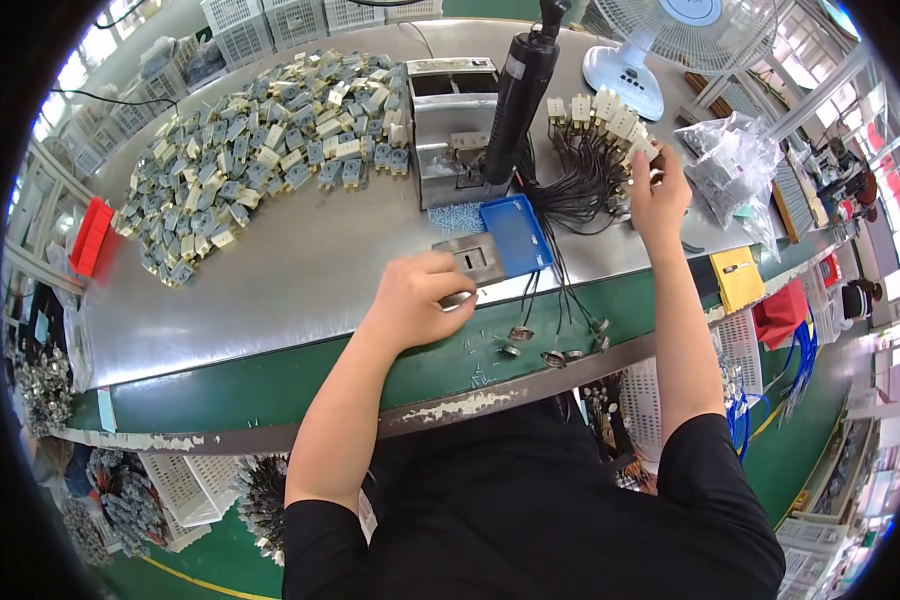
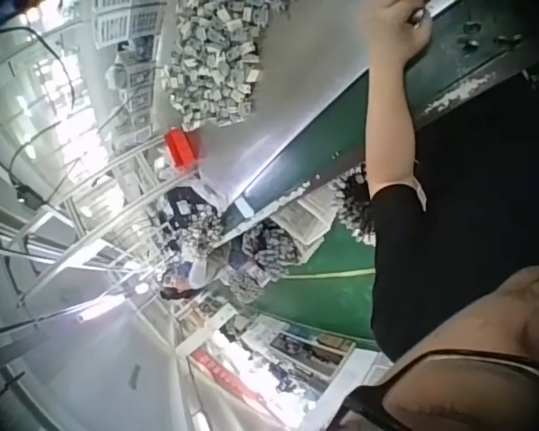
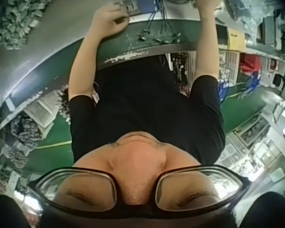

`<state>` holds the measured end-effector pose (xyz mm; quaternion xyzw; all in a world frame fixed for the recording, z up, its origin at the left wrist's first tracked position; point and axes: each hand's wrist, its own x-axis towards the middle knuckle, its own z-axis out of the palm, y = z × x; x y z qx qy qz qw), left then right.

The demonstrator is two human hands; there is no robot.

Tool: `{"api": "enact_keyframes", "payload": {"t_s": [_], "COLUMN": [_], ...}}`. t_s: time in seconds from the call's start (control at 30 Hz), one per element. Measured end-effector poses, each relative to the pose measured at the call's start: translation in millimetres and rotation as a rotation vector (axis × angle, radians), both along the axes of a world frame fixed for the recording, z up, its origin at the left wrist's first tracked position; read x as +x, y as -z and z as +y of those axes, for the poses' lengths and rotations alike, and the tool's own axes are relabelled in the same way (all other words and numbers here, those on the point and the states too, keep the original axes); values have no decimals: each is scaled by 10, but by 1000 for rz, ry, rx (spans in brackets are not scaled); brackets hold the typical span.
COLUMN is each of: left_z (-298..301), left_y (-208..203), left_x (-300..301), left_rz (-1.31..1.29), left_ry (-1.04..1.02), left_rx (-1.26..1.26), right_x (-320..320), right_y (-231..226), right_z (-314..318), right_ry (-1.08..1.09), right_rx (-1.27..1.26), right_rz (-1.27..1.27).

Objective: Assemble small electrical components by attaching wires and using an electric screwdriver.

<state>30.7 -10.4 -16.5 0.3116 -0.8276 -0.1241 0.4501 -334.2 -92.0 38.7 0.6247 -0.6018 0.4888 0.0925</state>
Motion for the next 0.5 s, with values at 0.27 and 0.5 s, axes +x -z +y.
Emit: {"api": "enact_keyframes", "payload": {"t_s": [0.27, 0.5], "left_z": [90, 104], "left_y": [27, 31], "left_x": [-71, -173], "left_rz": [-328, -451], "left_ry": [-28, -5], "left_rx": [-82, -74], "right_x": [-233, -521], "right_y": [374, 597], "right_z": [-72, 86], "right_ry": [242, 86], "right_rx": [-108, -70], "right_rz": [220, -3]}}
